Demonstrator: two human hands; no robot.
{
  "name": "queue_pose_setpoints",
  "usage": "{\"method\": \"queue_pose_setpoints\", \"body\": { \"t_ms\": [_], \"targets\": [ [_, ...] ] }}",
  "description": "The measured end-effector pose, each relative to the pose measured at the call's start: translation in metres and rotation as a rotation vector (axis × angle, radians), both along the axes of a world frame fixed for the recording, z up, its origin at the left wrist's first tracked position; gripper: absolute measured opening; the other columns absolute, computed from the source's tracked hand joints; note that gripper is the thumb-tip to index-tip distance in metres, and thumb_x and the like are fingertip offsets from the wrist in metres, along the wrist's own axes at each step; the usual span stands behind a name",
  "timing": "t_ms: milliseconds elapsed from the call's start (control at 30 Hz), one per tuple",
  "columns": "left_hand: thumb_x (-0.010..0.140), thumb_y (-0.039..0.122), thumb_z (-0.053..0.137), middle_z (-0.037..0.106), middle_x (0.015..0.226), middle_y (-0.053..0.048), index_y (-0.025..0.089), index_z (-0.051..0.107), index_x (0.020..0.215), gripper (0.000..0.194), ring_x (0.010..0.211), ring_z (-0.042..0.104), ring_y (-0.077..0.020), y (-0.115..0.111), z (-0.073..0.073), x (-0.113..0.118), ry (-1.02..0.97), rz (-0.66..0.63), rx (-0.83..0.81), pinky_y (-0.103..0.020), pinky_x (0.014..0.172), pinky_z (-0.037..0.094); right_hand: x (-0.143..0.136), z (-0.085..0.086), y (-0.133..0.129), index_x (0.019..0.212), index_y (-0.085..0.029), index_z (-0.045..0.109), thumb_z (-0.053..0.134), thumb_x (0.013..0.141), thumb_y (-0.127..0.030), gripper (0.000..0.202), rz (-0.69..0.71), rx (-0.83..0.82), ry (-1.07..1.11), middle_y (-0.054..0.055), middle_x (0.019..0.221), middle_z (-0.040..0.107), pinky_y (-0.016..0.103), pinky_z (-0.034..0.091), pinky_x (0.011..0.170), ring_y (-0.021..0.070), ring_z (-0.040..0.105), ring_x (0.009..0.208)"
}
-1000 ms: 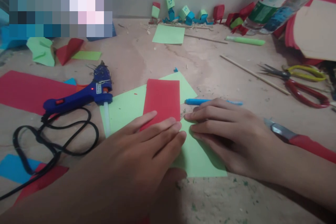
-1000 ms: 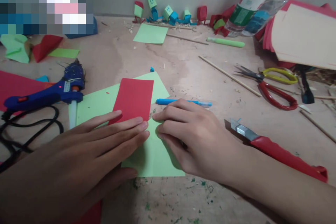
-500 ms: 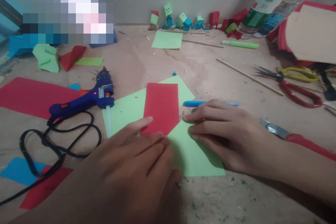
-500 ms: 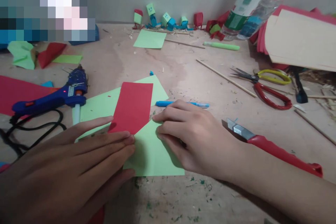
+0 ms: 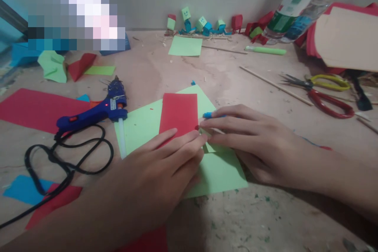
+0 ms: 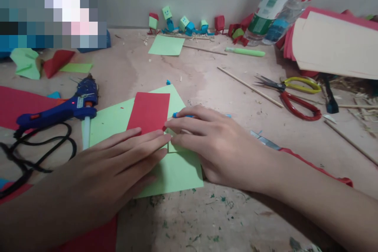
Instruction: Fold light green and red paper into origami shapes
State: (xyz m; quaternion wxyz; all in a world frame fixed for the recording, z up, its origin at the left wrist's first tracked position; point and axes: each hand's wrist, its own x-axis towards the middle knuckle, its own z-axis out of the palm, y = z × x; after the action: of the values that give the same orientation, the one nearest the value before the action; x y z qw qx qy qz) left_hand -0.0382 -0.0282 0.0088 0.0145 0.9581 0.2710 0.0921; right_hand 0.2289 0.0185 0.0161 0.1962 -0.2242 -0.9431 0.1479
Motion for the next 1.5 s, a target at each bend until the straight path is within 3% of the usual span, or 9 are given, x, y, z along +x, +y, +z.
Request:
{"method": "queue_pose_setpoints", "body": {
  "t_ms": [300, 533, 700, 933, 1133, 1400, 1500],
  "targets": [
    [0.108, 0.013, 0.039, 0.064, 0.145, -0.013, 0.011, 0.061, 0.132, 0.033, 0.130, 0.062, -0.0304, 0.002, 0.002, -0.002, 0.013, -0.007, -0.037, -0.050, 0.111, 0.049, 0.007, 0.006, 0.006, 0.112, -0.016, 0.076, 0.055, 0.096, -0.007, 0.028, 0.066, -0.025, 0.016, 0.010, 0.126, 0.076, 0.043, 0.055, 0.106, 0.0259, 0.066, 0.122],
    [0.107, 0.016, 0.044, 0.066, 0.139, -0.012, 0.012, 0.063, 0.132, 0.031, 0.128, 0.062, -0.0300, 0.004, 0.000, 0.001, -0.043, -0.003, -0.081, -0.050, 0.113, 0.051, -0.002, -0.002, -0.001, 0.121, -0.012, 0.074, 0.057, 0.100, -0.013, 0.028, 0.040, -0.074, 0.010, 0.012, 0.122, 0.077, 0.038, 0.053, 0.110, 0.0225, 0.069, 0.118],
    [0.106, 0.020, 0.052, 0.069, 0.132, -0.012, 0.013, 0.066, 0.127, 0.026, 0.124, 0.064, -0.0292, 0.003, -0.001, 0.002, -0.093, 0.027, -0.033, -0.049, 0.112, 0.053, -0.005, -0.002, -0.003, 0.119, -0.012, 0.076, 0.059, 0.099, -0.013, 0.025, 0.027, -0.097, 0.021, 0.011, 0.120, 0.077, 0.036, 0.052, 0.111, 0.0206, 0.070, 0.115],
    [0.108, 0.024, 0.047, 0.070, 0.130, -0.010, 0.015, 0.067, 0.126, 0.028, 0.122, 0.065, -0.0279, 0.004, -0.002, 0.002, -0.091, 0.023, -0.055, -0.048, 0.111, 0.055, -0.005, 0.001, -0.003, 0.115, -0.014, 0.075, 0.062, 0.099, -0.014, 0.021, 0.026, -0.124, 0.020, 0.009, 0.117, 0.078, 0.037, 0.050, 0.116, 0.0202, 0.071, 0.114],
    [0.107, 0.019, 0.049, 0.067, 0.136, -0.011, 0.013, 0.062, 0.132, 0.028, 0.131, 0.061, -0.0288, 0.003, 0.000, 0.001, -0.028, 0.024, -0.107, -0.050, 0.116, 0.050, -0.005, 0.001, -0.003, 0.115, -0.015, 0.076, 0.063, 0.098, -0.015, 0.021, 0.024, -0.104, 0.008, 0.009, 0.118, 0.078, 0.037, 0.051, 0.116, 0.0207, 0.071, 0.116],
    [0.108, 0.031, 0.047, 0.058, 0.151, -0.017, 0.017, 0.062, 0.131, 0.030, 0.138, 0.057, -0.0326, 0.008, -0.004, 0.003, -0.034, 0.067, -0.116, -0.055, 0.114, 0.050, -0.001, -0.002, -0.004, 0.120, -0.013, 0.075, 0.062, 0.098, -0.013, 0.025, 0.042, -0.098, -0.001, 0.010, 0.123, 0.076, 0.040, 0.049, 0.118, 0.0216, 0.069, 0.119],
    [0.108, 0.034, 0.047, 0.058, 0.152, -0.019, 0.016, 0.063, 0.128, 0.031, 0.137, 0.058, -0.0343, 0.008, -0.004, 0.005, -0.034, 0.076, -0.119, -0.057, 0.112, 0.050, -0.001, 0.001, -0.004, 0.120, -0.011, 0.074, 0.060, 0.096, -0.010, 0.027, 0.015, -0.100, 0.024, 0.013, 0.125, 0.075, 0.041, 0.053, 0.111, 0.0240, 0.069, 0.119]
  ]
}}
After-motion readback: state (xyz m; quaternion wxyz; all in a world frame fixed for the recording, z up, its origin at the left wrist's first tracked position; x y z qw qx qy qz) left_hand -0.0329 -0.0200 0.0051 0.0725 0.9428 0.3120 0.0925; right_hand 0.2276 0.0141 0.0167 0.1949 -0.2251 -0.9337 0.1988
